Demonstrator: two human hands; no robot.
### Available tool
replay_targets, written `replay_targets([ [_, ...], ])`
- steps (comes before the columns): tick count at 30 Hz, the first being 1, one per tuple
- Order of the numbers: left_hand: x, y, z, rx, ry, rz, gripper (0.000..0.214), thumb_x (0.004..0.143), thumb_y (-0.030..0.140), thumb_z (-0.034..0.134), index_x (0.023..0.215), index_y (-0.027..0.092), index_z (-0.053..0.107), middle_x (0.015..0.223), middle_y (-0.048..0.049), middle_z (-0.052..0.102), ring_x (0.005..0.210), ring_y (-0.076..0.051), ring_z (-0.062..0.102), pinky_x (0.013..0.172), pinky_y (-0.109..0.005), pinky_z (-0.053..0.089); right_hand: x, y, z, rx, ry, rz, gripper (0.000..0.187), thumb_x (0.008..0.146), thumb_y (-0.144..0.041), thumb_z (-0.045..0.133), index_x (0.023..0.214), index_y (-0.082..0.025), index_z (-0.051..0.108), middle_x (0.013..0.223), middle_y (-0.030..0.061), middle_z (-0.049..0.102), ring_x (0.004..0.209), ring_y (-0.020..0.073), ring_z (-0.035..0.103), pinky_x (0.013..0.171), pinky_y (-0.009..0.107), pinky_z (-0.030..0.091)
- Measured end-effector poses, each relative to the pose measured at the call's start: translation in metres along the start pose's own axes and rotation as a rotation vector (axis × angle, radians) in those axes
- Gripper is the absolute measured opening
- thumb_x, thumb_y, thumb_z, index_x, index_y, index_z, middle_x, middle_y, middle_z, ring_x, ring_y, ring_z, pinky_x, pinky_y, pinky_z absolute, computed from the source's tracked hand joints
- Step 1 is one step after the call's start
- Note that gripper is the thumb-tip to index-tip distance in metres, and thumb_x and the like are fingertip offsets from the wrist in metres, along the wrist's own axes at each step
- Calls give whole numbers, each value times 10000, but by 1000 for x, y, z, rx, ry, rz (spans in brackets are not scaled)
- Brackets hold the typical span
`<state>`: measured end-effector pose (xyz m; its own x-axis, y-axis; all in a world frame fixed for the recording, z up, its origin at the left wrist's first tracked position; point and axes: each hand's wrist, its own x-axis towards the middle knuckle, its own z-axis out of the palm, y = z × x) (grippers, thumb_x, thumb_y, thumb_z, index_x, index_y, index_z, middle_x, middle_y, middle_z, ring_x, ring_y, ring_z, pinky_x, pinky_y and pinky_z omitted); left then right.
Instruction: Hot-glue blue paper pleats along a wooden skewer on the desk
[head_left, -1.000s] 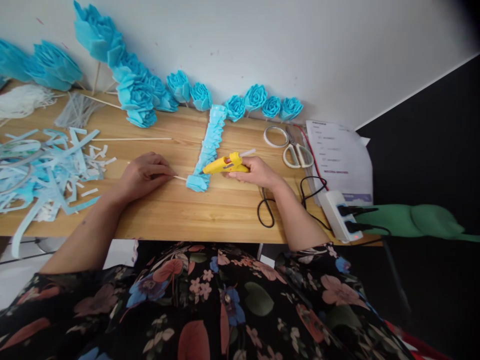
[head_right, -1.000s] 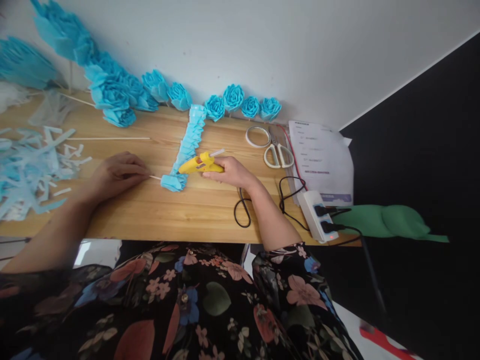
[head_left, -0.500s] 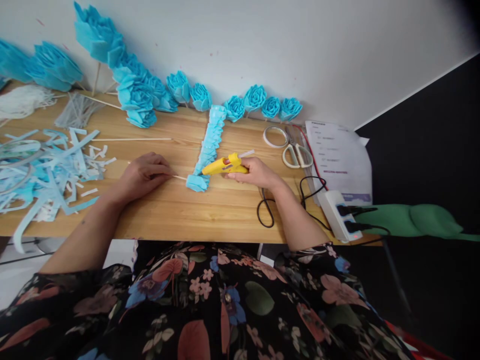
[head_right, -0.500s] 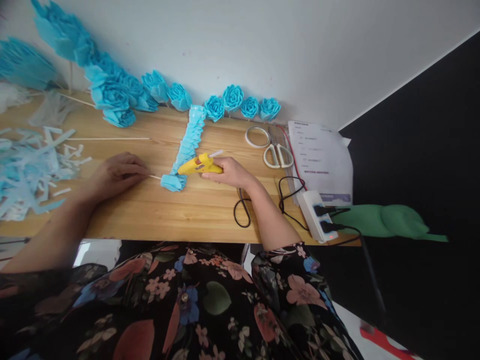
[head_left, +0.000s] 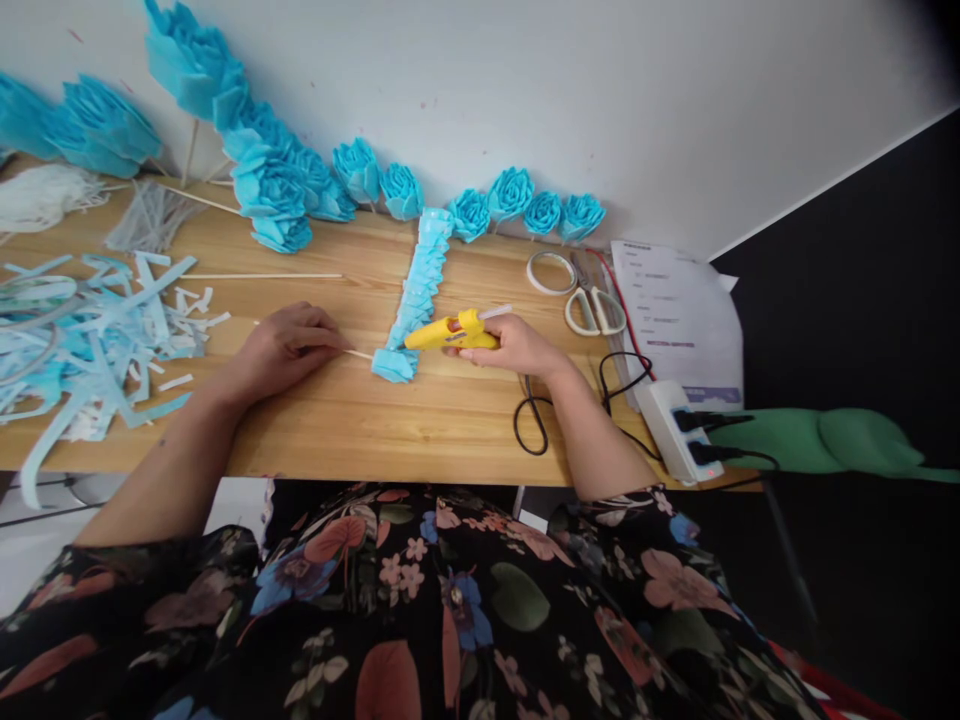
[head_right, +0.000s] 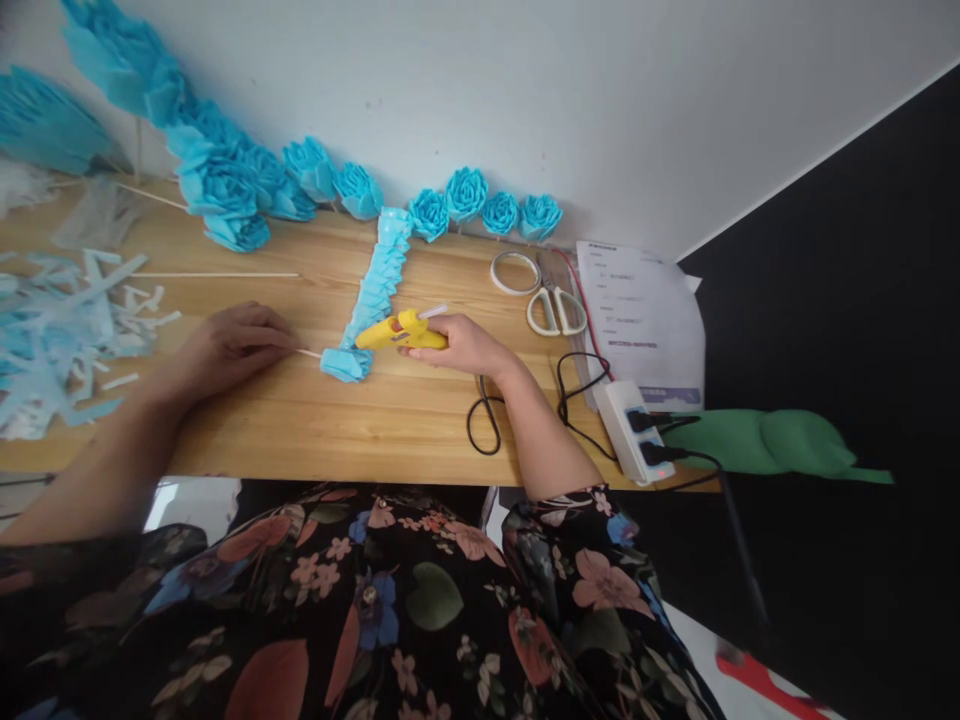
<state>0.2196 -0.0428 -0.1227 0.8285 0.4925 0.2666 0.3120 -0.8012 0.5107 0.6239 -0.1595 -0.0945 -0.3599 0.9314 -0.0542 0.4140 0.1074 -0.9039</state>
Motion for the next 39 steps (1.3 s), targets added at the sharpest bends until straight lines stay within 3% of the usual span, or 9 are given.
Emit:
replay_targets([
  [6, 0, 1, -1, 0, 11, 12, 348, 1181, 381, 597, 1045, 272, 898, 1058, -86, 822, 988, -268, 741, 932, -388, 607, 1, -2, 2, 34, -17, 56, 326, 948, -448, 848, 1128, -176, 838, 899, 44, 832, 693, 162, 688, 683, 298, 569],
  [11, 0, 1, -1, -8, 29, 10, 363, 1186, 394, 596, 1028, 264, 895, 1058, -85, 824, 975, -261, 740, 919, -382, 609, -1, -5, 0, 121, 4, 47, 406, 959, -514, 832, 1149, -157, 805, 927, 67, 819, 691, 154, 659, 642, 296, 561],
  [17, -2, -2, 0, -4, 4, -8, 328, 1171, 348, 605, 1061, 279, 906, 1091, -82, 828, 1006, -263, 741, 966, -375, 613, -1, -5, -2, -12, -31, 70, 329, 947, -492, 854, 978, -170, 797, 800, 33, 775, 678, 146, 676, 655, 281, 533],
  [21, -1, -3, 0, -1, 5, 7, 337, 1168, 358, 600, 1058, 281, 908, 1078, -86, 827, 998, -266, 747, 946, -378, 617, -1, -2, -1, 81, -23, 58, 379, 984, -527, 843, 1105, -170, 807, 817, 40, 795, 682, 156, 698, 627, 277, 554],
  [25, 0, 0, -2, 6, -4, -23, 342, 1168, 386, 602, 1039, 277, 899, 1070, -86, 829, 995, -264, 756, 953, -381, 623, -3, 0, -2, 190, 68, 49, 458, 968, -562, 858, 1201, -173, 792, 1049, 103, 880, 670, 145, 717, 559, 264, 553],
  [30, 1, 3, -2, 11, -3, -40, 366, 1180, 406, 593, 1024, 266, 894, 1062, -93, 833, 989, -262, 755, 949, -382, 620, -4, 2, -4, 115, 114, 68, 408, 971, -522, 859, 1184, -174, 848, 805, 37, 814, 652, 164, 693, 586, 272, 560],
  [39, 0, 0, -1, 13, -10, -33, 352, 1166, 387, 590, 1061, 268, 904, 1081, -94, 832, 999, -262, 754, 960, -377, 618, -1, -1, -3, 7, 56, 95, 368, 959, -477, 838, 1124, -150, 865, 791, 37, 796, 653, 159, 682, 625, 279, 545],
])
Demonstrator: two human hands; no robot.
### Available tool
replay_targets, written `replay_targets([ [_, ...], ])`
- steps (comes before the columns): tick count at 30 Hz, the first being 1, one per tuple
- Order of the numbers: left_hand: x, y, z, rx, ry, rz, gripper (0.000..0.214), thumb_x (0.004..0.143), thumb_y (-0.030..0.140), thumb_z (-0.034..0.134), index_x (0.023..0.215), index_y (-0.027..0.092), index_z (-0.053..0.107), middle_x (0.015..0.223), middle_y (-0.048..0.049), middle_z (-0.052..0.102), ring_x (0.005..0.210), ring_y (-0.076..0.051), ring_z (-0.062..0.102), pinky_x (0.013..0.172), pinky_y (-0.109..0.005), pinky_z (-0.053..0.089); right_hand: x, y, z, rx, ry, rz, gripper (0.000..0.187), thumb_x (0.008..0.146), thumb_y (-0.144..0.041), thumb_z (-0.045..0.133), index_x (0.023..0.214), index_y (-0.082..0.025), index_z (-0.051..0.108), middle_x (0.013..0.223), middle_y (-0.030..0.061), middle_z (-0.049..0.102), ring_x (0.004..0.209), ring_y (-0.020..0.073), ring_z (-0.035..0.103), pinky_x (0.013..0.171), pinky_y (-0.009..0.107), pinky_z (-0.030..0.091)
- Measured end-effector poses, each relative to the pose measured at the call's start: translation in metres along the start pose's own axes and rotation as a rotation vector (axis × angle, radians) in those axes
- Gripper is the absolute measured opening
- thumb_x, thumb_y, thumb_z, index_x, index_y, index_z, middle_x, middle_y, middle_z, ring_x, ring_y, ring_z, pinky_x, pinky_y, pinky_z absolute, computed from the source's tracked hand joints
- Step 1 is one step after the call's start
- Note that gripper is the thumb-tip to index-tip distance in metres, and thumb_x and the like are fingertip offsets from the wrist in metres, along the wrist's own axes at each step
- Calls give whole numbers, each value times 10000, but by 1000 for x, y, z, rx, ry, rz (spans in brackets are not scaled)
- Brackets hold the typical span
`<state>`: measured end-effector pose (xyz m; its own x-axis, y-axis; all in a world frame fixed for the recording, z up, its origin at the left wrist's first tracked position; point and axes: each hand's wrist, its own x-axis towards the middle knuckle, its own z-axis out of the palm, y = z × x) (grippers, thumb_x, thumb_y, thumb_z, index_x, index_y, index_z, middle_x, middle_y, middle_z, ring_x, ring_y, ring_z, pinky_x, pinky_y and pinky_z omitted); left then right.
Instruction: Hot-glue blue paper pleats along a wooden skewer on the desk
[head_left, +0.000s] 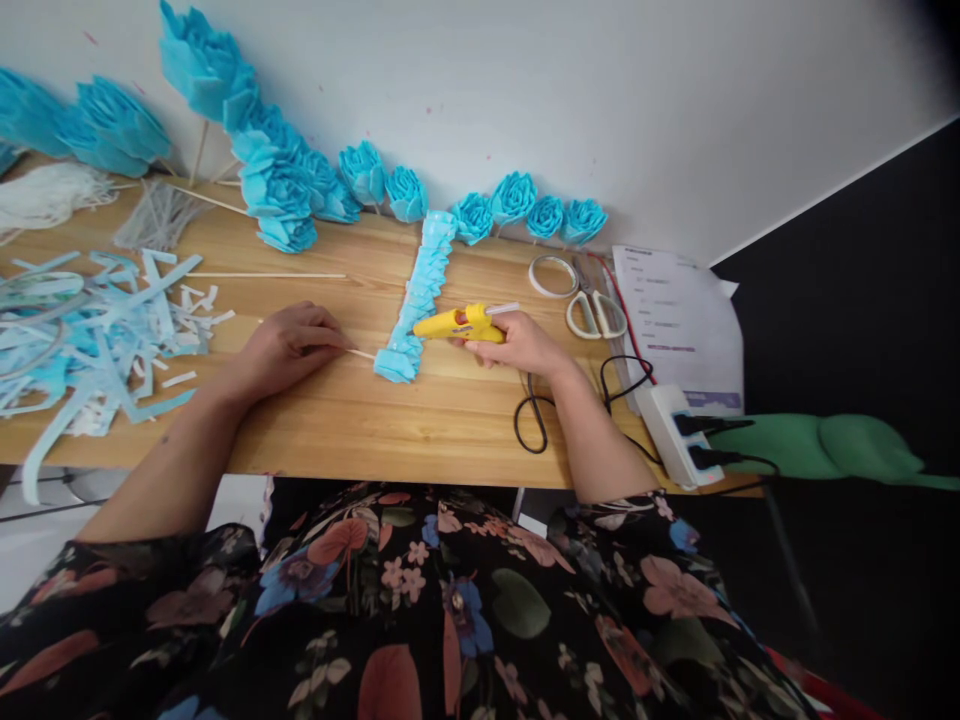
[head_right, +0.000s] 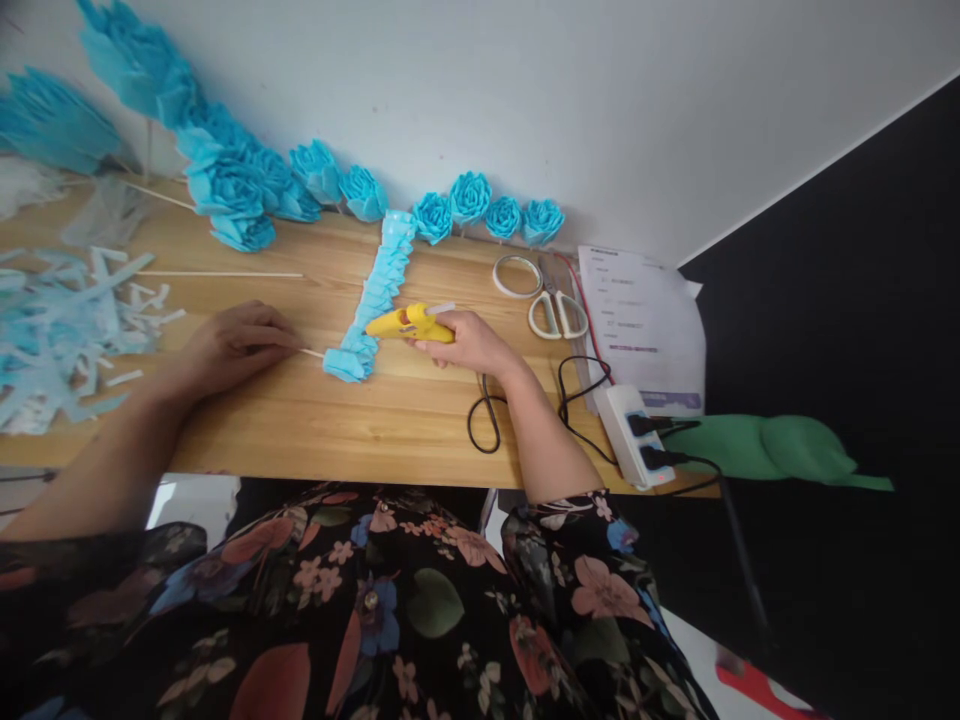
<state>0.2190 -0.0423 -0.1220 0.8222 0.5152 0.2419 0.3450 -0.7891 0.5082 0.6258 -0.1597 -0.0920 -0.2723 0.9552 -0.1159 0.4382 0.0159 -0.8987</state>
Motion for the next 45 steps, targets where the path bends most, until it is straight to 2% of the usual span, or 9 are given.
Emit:
replay_targets([
  [5, 0, 2, -1, -12, 2, 0, 368, 1176, 415, 582, 1063, 272, 902, 1084, -92, 834, 1007, -266, 759, 966, -385, 623, -3, -2, -1, 101, 29, -39, 415, 948, -529, 848, 1170, -178, 848, 1046, 93, 886, 682, 148, 663, 622, 294, 557],
  [12, -1, -2, 0, -13, 11, 14, 368, 1179, 416, 590, 1059, 272, 907, 1074, -96, 827, 1001, -270, 753, 954, -393, 619, 0, -4, 0, 0, -7, 10, 350, 931, -468, 844, 1089, -157, 873, 870, 67, 841, 651, 157, 677, 614, 287, 540],
  [18, -2, -3, 0, -9, -16, -10, 328, 1166, 350, 603, 1110, 289, 920, 1110, -101, 832, 1025, -279, 751, 981, -394, 612, 0, -5, 0, -12, -17, 12, 327, 920, -367, 832, 1161, -156, 899, 1073, 99, 898, 722, 152, 706, 672, 294, 571],
  [20, -1, -1, -1, -10, -18, -8, 342, 1173, 355, 592, 1105, 282, 919, 1112, -106, 835, 1030, -281, 750, 982, -398, 615, 0, -5, -1, -45, -16, 20, 341, 914, -347, 827, 1183, -152, 906, 1077, 99, 893, 761, 163, 719, 708, 305, 581],
  [26, 1, 1, -1, -23, 10, 14, 421, 1204, 452, 570, 1050, 253, 909, 1072, -105, 834, 995, -265, 741, 953, -397, 624, -3, 0, -1, 54, 32, -10, 430, 948, -447, 844, 1282, -177, 870, 1180, 113, 913, 782, 185, 716, 672, 308, 584],
  [33, -1, -2, -1, -17, -10, 12, 364, 1194, 400, 578, 1077, 272, 898, 1106, -94, 829, 1019, -268, 745, 975, -381, 611, 1, -1, 1, -40, -32, -4, 306, 969, -416, 846, 1144, -168, 882, 934, 67, 848, 726, 174, 701, 688, 307, 568],
  [40, 0, 0, -2, -19, -17, -12, 359, 1175, 371, 571, 1081, 276, 905, 1090, -100, 828, 1019, -272, 746, 991, -389, 611, -2, -3, 0, 61, 7, -21, 433, 982, -504, 839, 1241, -157, 859, 1102, 122, 884, 711, 157, 666, 633, 302, 553],
  [45, 0, -1, -2, 5, -31, -13, 368, 1191, 386, 556, 1098, 277, 895, 1107, -93, 831, 1032, -267, 744, 995, -377, 612, 0, -2, 1, -3, -22, 11, 356, 955, -442, 856, 1160, -151, 876, 985, 97, 865, 711, 161, 691, 645, 295, 561],
])
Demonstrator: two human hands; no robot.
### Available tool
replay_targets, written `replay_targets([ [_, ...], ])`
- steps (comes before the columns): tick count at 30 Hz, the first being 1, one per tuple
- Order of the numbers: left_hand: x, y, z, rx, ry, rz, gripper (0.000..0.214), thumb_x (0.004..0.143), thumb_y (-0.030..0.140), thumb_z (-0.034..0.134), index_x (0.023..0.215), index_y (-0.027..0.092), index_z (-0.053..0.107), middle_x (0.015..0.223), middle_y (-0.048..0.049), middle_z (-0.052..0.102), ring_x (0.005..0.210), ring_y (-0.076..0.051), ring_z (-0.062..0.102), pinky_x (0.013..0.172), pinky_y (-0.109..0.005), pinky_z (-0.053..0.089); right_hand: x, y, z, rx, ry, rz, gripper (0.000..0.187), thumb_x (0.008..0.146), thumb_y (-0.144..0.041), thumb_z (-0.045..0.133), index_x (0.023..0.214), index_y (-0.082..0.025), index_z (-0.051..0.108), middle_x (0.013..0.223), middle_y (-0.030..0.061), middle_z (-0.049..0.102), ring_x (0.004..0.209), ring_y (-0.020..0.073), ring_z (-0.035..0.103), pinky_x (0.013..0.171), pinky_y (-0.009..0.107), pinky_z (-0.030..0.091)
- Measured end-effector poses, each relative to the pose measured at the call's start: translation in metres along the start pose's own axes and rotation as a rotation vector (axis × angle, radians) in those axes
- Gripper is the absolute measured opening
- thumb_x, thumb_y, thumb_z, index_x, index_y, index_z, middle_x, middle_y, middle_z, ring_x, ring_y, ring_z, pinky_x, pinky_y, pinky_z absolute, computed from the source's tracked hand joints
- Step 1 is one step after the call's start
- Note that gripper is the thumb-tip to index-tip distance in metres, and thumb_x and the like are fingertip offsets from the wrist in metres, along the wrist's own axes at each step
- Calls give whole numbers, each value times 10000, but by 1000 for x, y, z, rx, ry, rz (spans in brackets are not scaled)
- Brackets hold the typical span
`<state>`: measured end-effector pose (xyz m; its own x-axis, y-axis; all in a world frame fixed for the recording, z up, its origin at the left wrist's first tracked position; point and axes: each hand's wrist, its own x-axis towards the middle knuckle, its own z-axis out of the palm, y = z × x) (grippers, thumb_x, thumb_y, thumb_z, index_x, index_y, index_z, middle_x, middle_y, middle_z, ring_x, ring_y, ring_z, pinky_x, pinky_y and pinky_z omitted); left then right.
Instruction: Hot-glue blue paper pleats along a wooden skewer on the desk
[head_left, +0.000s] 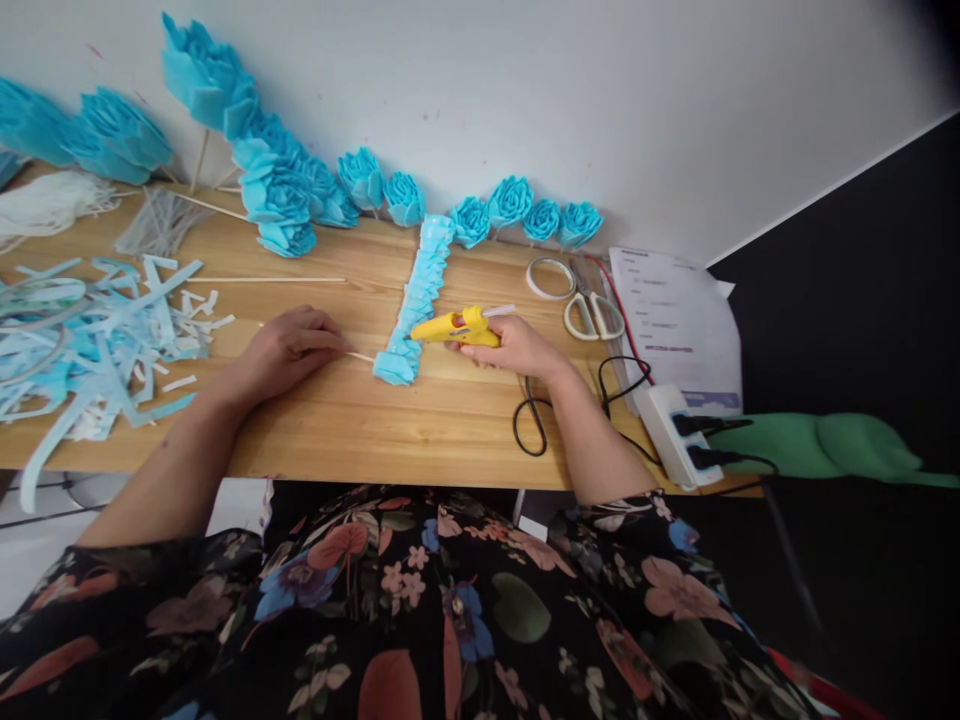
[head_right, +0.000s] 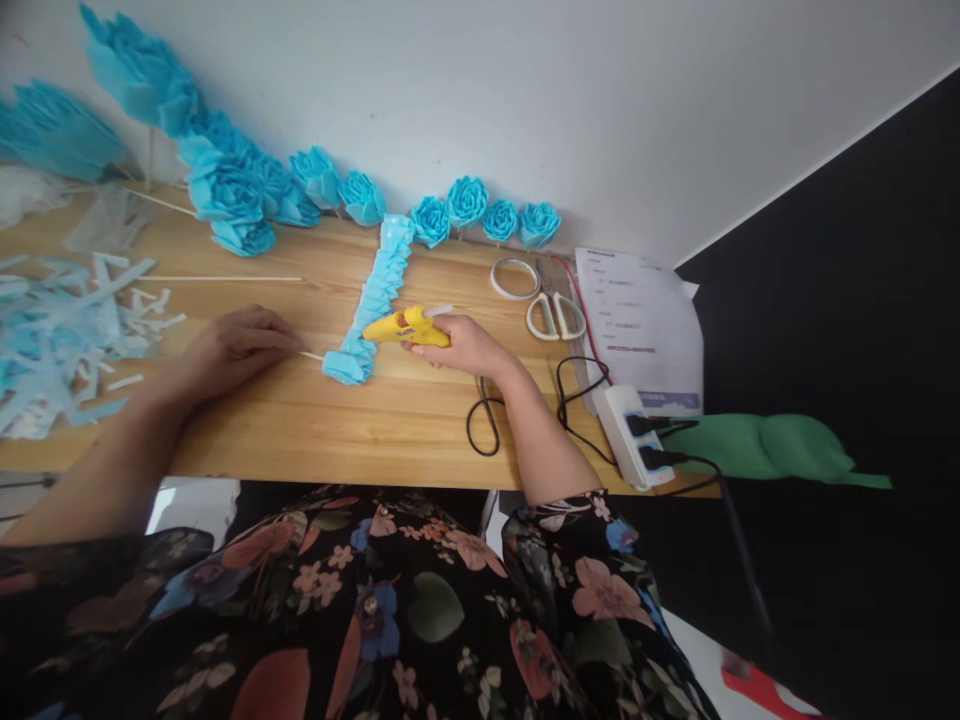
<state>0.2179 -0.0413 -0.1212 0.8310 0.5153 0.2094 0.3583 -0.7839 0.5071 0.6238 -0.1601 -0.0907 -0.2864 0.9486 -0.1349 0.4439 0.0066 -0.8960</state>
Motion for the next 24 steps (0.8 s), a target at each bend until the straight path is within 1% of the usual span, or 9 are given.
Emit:
replay_targets([
  [3, -1, -1, 1, -3, 3, 7, 378, 1199, 390, 551, 1106, 276, 899, 1116, -97, 833, 1038, -268, 748, 1002, -382, 617, 0, 1, 0, 21, 15, 1, 363, 953, -450, 865, 1172, -160, 874, 984, 93, 876, 704, 161, 690, 624, 284, 554],
  [8, -1, -2, 3, 2, 25, 19, 411, 1215, 389, 525, 1115, 259, 902, 1104, -102, 830, 1036, -267, 751, 990, -376, 616, -4, 1, -4, 90, 118, -2, 442, 963, -499, 852, 1265, -175, 847, 1195, 129, 914, 706, 163, 695, 587, 279, 554],
  [10, -1, -2, 3, 10, 34, 31, 423, 1221, 381, 513, 1108, 248, 899, 1089, -102, 826, 1032, -262, 748, 987, -368, 611, -4, 2, -5, 88, 137, -3, 443, 960, -492, 851, 1270, -176, 845, 1209, 132, 915, 699, 164, 695, 590, 285, 562],
  [15, -2, -2, 2, 22, 34, 44, 427, 1223, 361, 504, 1111, 238, 897, 1103, -109, 824, 1039, -266, 746, 979, -368, 601, -3, 6, -4, 65, 130, 5, 425, 961, -485, 858, 1244, -168, 869, 1098, 122, 913, 696, 173, 706, 601, 290, 570],
  [17, -2, -3, 3, 27, 32, 49, 421, 1222, 344, 502, 1130, 242, 899, 1123, -110, 825, 1052, -270, 745, 984, -368, 596, -2, 7, -2, 74, 132, 9, 443, 961, -492, 855, 1269, -175, 869, 1106, 121, 911, 703, 174, 707, 602, 291, 562],
  [19, -3, -4, 3, 29, 38, 57, 417, 1220, 326, 500, 1136, 244, 900, 1128, -109, 826, 1055, -272, 744, 980, -363, 592, -1, 8, 0, 62, 120, 4, 437, 957, -498, 848, 1246, -171, 866, 1076, 114, 901, 701, 172, 696, 609, 294, 547],
  [21, -3, -5, 4, 28, 38, 56, 411, 1216, 308, 500, 1154, 250, 902, 1137, -110, 829, 1062, -275, 743, 985, -363, 591, 1, 7, 1, 14, 108, 1, 410, 952, -515, 850, 1160, -162, 859, 935, 82, 859, 687, 171, 670, 621, 296, 521],
  [23, -4, -6, 4, 27, 36, 50, 399, 1210, 299, 508, 1171, 257, 903, 1148, -109, 831, 1070, -277, 743, 996, -368, 593, 2, 7, 2, -37, 106, 2, 402, 952, -543, 854, 1079, -162, 838, 783, 32, 775, 673, 170, 644, 640, 297, 497],
  [24, -4, -5, 4, 27, 39, 47, 395, 1209, 298, 511, 1174, 258, 902, 1152, -109, 831, 1074, -277, 744, 999, -369, 594, 3, 7, 3, -53, 107, 0, 410, 956, -558, 852, 1064, -163, 829, 742, 13, 739, 671, 169, 637, 651, 298, 489],
])
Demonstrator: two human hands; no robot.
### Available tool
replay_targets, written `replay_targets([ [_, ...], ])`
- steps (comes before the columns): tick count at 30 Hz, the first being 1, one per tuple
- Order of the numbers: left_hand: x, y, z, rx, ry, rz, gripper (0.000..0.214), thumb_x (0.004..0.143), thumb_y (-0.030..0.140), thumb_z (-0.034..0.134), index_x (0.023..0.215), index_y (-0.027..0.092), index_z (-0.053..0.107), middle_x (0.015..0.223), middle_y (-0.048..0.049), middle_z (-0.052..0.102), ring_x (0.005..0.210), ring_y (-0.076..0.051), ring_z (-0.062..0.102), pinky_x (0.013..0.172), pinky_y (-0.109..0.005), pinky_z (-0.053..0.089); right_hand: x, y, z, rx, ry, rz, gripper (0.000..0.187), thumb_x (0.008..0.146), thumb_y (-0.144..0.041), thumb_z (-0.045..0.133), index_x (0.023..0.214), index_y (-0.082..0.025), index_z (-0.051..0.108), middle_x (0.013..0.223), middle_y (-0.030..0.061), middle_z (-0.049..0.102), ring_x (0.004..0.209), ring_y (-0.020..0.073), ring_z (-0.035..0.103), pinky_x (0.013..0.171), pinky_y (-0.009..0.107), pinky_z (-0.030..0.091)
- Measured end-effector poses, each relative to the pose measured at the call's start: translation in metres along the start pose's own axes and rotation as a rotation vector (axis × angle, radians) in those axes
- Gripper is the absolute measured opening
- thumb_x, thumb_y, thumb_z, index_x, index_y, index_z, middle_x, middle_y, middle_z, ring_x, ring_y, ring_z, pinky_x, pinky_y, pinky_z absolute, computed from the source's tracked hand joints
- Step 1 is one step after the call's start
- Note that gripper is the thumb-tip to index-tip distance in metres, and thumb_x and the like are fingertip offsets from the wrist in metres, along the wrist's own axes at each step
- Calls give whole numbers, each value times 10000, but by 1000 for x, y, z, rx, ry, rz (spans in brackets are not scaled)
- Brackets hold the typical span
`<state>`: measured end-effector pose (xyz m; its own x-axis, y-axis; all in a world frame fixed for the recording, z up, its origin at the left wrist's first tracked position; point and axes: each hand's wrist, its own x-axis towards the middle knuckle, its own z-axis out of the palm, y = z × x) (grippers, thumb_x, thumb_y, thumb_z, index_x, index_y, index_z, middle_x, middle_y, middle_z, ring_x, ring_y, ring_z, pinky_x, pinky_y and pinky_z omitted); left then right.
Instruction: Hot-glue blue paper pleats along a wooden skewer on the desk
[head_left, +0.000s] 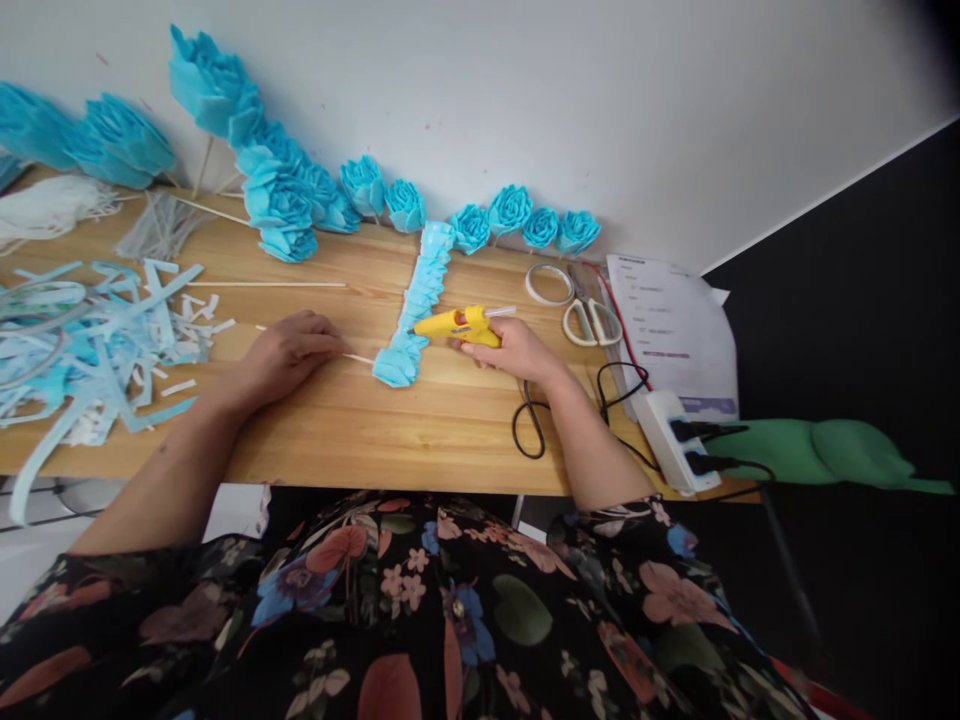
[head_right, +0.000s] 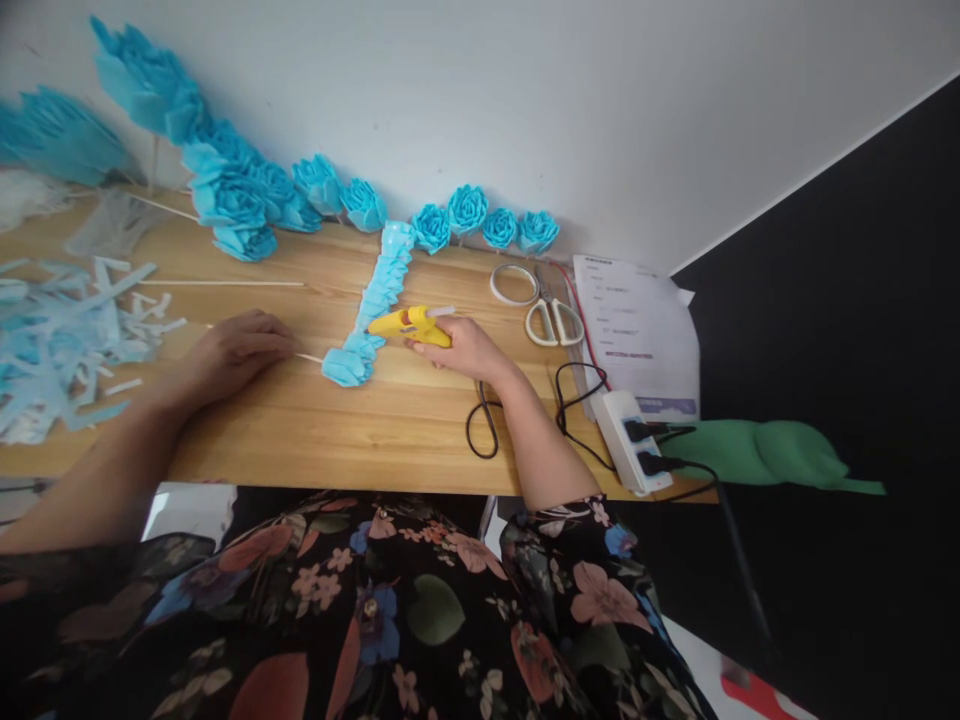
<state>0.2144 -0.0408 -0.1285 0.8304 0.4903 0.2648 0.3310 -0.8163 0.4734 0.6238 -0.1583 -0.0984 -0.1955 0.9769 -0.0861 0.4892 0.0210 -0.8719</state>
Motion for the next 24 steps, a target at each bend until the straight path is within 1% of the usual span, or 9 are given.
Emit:
replay_targets([
  [5, 1, 4, 0, -12, 33, -10, 385, 1218, 323, 525, 1154, 250, 897, 1123, -99, 832, 1037, -261, 752, 969, -360, 599, 0, -2, 0, 0, -4, -18, 472, 952, -600, 831, 1099, -151, 815, 694, -23, 666, 651, 165, 612, 673, 302, 461],
  [9, 2, 7, 2, -30, 63, -20, 324, 1197, 380, 591, 1133, 238, 875, 1080, -93, 829, 988, -258, 747, 931, -366, 606, 0, -3, 0, 13, -13, 3, 504, 945, -600, 820, 1149, -139, 821, 729, -8, 695, 644, 158, 595, 675, 301, 461],
  [12, 2, 8, 3, -22, 90, -63, 272, 1175, 387, 619, 1112, 227, 829, 1051, -79, 820, 942, -250, 732, 901, -359, 605, 0, -4, 0, 16, -12, 15, 493, 934, -603, 822, 1110, -142, 811, 750, 8, 709, 654, 157, 598, 672, 300, 460],
  [16, 1, 8, 2, -9, 68, -66, 281, 1170, 373, 589, 1061, 237, 809, 1051, -68, 819, 949, -244, 739, 915, -351, 615, 0, -5, 0, 20, -13, 8, 500, 918, -608, 806, 1074, -133, 804, 734, -1, 682, 646, 156, 586, 675, 309, 457],
  [20, 2, 9, 2, -53, 81, -40, 315, 1181, 392, 583, 1048, 246, 828, 1065, -73, 830, 983, -257, 755, 945, -376, 638, -1, -4, -1, -9, -11, -12, 430, 941, -565, 800, 1035, -146, 817, 698, -17, 655, 661, 161, 582, 686, 305, 448],
  [24, 3, 12, 0, -70, 76, -27, 322, 1192, 387, 579, 1053, 256, 838, 1067, -58, 838, 996, -259, 769, 953, -379, 650, -2, -3, -1, -28, -35, -8, 365, 988, -503, 796, 1055, -147, 844, 723, -11, 666, 680, 162, 590, 703, 304, 447],
])
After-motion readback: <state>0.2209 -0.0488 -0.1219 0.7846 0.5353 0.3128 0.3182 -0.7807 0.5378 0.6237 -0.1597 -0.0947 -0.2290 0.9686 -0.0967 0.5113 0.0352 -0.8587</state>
